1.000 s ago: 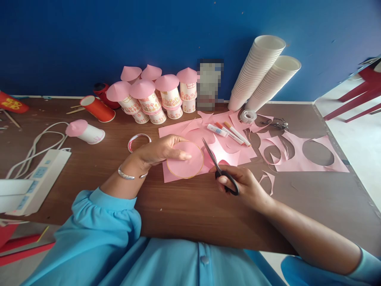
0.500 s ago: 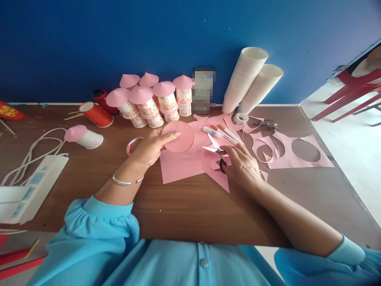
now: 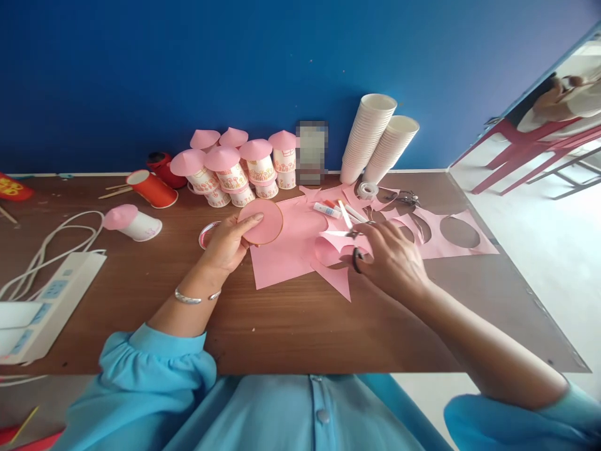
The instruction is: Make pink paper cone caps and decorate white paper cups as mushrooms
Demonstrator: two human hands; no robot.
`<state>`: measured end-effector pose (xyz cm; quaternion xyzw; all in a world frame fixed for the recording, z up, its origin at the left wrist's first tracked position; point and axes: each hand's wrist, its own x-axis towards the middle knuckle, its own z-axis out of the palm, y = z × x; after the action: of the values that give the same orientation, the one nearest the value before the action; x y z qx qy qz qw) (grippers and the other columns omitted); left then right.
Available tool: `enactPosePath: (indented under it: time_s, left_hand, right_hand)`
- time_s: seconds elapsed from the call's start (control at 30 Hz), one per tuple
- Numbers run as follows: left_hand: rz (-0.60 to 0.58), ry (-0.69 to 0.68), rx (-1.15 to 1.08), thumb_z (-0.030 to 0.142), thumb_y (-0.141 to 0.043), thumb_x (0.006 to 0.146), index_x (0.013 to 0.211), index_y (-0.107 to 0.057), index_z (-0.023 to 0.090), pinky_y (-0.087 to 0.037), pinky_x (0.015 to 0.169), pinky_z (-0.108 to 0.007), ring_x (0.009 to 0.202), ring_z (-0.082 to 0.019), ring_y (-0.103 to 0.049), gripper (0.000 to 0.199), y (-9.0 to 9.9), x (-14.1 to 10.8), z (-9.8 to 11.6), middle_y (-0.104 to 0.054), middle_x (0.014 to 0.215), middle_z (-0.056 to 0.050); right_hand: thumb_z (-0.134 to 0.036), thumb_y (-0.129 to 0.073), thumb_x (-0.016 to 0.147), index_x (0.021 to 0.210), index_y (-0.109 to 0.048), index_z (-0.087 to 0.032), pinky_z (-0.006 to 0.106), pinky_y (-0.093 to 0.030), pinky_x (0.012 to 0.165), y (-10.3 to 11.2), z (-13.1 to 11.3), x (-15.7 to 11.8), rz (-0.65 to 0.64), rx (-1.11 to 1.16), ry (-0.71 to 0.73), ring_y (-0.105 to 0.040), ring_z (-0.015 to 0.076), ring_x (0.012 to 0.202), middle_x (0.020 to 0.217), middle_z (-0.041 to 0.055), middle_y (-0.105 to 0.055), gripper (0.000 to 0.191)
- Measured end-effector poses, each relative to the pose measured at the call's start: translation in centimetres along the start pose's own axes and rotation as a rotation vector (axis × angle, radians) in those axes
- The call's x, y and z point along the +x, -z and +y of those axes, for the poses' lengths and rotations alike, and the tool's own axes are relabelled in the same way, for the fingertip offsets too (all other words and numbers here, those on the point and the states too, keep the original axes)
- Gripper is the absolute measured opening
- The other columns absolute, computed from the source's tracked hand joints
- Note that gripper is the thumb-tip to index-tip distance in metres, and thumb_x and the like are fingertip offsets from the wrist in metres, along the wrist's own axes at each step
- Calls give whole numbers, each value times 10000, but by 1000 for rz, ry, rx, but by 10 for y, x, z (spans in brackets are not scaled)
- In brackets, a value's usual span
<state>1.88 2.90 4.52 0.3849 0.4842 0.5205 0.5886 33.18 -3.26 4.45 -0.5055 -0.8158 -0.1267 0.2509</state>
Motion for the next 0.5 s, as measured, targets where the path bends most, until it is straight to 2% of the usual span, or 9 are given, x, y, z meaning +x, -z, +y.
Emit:
enactPosePath:
  time_s: [0.07,0.13,0.23,0.3,0.33,0.37,0.43,0.5]
  left_hand:
    - [19,-16,8,362,-895,656,846,-755,172,-440,527,-228,698,-154,-606,303,-1,1,-1,-699,784,-20]
    - [36,-31,7,359,-886,656,835,-740,177,-403,492,-227,668,-152,-594,294,-1,1,-1,-680,757,-15]
    - [74,-26,-3,358,-889,633,869,-738,185,-410,492,-224,670,-149,-600,330,2,1,-1,-691,778,-10]
    - [105,-23,-12,354,-900,607,893,-738,186,-433,508,-219,687,-148,-612,368,6,2,-1,-709,811,-9]
    - [116,-25,-19,348,-905,594,898,-736,185,-444,517,-216,697,-149,-619,384,8,2,-1,-714,823,-8]
    - [122,-27,-26,345,-907,586,904,-735,186,-458,530,-216,713,-152,-627,395,9,2,-1,-718,834,-9]
    - [112,-25,-33,345,-905,587,919,-734,188,-489,560,-223,755,-165,-647,405,9,2,-1,-722,847,-12]
    - [98,-21,-32,351,-899,598,924,-734,191,-506,575,-234,776,-177,-657,399,7,1,-2,-718,838,-13]
  right_hand:
    - [-218,-673,892,1159,-664,-165,353,-488,693,-19,-5,7,-89,-37,-3,-656,300,1014,1061,134,-766,273]
    - [-101,-563,917,1017,-694,-170,339,-457,671,-35,-9,13,-204,-91,60,-642,261,894,910,118,-759,179]
    - [-84,-523,937,980,-707,-190,330,-429,632,-35,-13,15,-234,-88,122,-619,230,804,818,84,-730,217]
    - [-137,-543,954,1083,-711,-197,333,-428,638,-14,-8,11,-165,-104,155,-624,236,840,880,89,-737,221]
    - [-142,-547,959,1103,-712,-215,333,-431,650,1,-3,8,-80,-134,152,-625,237,865,915,85,-741,231]
    - [-152,-558,959,1146,-710,-235,340,-440,678,19,6,4,7,-178,112,-624,247,916,977,89,-744,255]
    - [-180,-590,939,1182,-717,-259,372,-452,718,55,29,-3,144,-304,-25,-605,262,925,983,96,-736,285]
    - [-215,-591,928,1092,-756,-243,378,-421,681,82,59,-8,243,-446,-171,-573,253,869,900,106,-718,235]
